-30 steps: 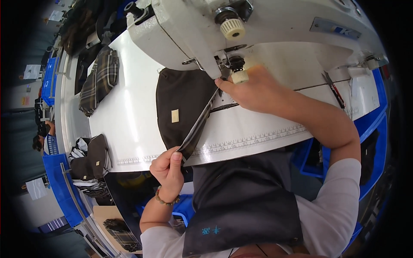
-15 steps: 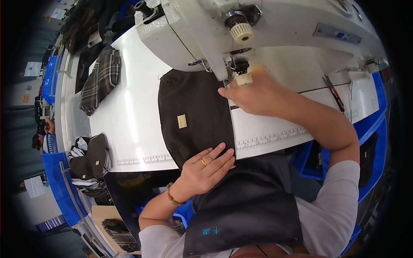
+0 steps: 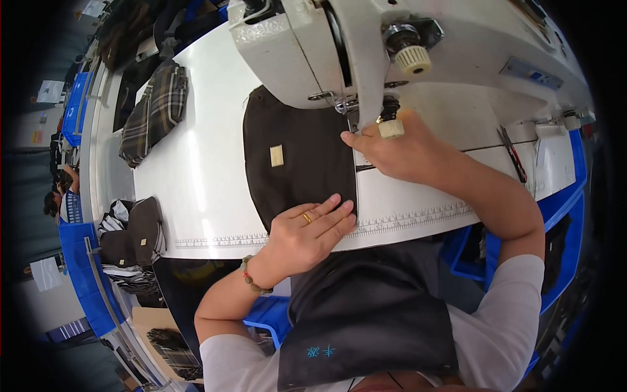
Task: Sewing fabric parts using an industrial sewing machine in a workshop setting.
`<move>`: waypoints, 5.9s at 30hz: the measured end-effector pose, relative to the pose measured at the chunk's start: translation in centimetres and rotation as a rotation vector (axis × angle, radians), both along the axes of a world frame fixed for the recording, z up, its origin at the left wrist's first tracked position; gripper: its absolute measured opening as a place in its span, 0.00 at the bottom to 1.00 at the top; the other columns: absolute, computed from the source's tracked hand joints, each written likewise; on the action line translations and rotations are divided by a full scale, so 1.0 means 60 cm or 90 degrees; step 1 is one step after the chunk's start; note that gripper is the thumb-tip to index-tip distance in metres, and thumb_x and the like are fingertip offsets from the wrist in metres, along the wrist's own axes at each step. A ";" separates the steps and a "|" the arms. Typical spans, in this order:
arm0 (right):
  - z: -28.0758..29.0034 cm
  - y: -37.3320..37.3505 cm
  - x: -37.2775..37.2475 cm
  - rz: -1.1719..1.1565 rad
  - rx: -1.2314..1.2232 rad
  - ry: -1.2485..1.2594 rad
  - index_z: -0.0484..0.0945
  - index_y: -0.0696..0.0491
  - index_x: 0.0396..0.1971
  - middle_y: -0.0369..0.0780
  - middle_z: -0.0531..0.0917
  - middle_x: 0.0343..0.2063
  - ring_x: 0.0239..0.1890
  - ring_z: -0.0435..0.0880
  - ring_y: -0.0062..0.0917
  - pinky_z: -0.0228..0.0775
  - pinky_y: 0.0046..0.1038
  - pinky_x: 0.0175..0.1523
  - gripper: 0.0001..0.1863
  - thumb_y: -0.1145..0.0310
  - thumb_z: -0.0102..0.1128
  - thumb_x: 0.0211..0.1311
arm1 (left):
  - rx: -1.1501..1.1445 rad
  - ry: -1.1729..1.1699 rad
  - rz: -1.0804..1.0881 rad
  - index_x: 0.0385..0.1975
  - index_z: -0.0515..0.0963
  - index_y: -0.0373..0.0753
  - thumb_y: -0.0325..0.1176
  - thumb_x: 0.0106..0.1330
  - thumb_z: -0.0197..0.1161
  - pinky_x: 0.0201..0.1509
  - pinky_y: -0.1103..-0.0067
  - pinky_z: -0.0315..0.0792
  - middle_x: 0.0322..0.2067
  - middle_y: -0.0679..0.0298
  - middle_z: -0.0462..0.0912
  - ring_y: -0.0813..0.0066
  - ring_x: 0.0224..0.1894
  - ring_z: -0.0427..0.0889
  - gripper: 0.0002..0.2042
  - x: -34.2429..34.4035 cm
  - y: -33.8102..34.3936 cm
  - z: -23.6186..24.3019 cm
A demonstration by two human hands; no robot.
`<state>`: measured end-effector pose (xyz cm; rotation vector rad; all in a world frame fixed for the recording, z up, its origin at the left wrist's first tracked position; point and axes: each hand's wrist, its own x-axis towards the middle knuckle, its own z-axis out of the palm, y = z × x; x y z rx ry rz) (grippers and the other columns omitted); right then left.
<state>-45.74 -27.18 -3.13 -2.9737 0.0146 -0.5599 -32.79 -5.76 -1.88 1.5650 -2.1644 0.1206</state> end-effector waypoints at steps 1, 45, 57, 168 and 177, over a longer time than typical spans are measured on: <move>-0.002 -0.001 0.000 0.003 -0.007 -0.008 0.84 0.50 0.44 0.40 0.76 0.11 0.17 0.80 0.33 0.69 0.34 0.22 0.15 0.70 0.59 0.57 | 0.000 0.000 0.002 0.35 0.85 0.42 0.30 0.53 0.71 0.41 0.78 0.80 0.39 0.63 0.88 0.69 0.44 0.87 0.09 0.004 -0.005 -0.001; -0.025 -0.023 0.014 -0.074 0.114 -0.166 0.75 0.56 0.12 0.43 0.75 0.11 0.15 0.79 0.37 0.71 0.35 0.22 0.10 0.69 0.65 0.44 | -0.011 -0.003 0.106 0.36 0.86 0.37 0.28 0.58 0.69 0.45 0.79 0.82 0.41 0.58 0.87 0.66 0.46 0.86 0.08 0.087 -0.145 -0.009; -0.010 -0.018 0.008 -0.069 0.003 -0.112 0.79 0.55 0.14 0.41 0.78 0.16 0.18 0.81 0.34 0.73 0.34 0.24 0.06 0.70 0.62 0.44 | 0.058 -0.028 0.173 0.41 0.85 0.37 0.34 0.58 0.69 0.42 0.78 0.81 0.44 0.58 0.86 0.65 0.46 0.86 0.13 0.050 -0.124 0.015; -0.011 0.049 0.034 0.258 0.129 -0.126 0.72 0.50 0.19 0.33 0.70 0.15 0.16 0.75 0.28 0.65 0.31 0.19 0.15 0.61 0.63 0.60 | -0.054 -0.131 0.601 0.39 0.81 0.36 0.30 0.59 0.69 0.49 0.70 0.75 0.42 0.58 0.83 0.58 0.43 0.82 0.10 0.528 -0.051 0.035; -0.010 0.047 0.038 0.255 0.144 -0.157 0.70 0.50 0.16 0.34 0.69 0.15 0.15 0.73 0.27 0.65 0.29 0.18 0.16 0.63 0.67 0.57 | -0.076 0.225 0.644 0.27 0.80 0.35 0.29 0.51 0.77 0.33 0.81 0.72 0.26 0.68 0.81 0.81 0.26 0.77 0.11 0.574 -0.017 0.027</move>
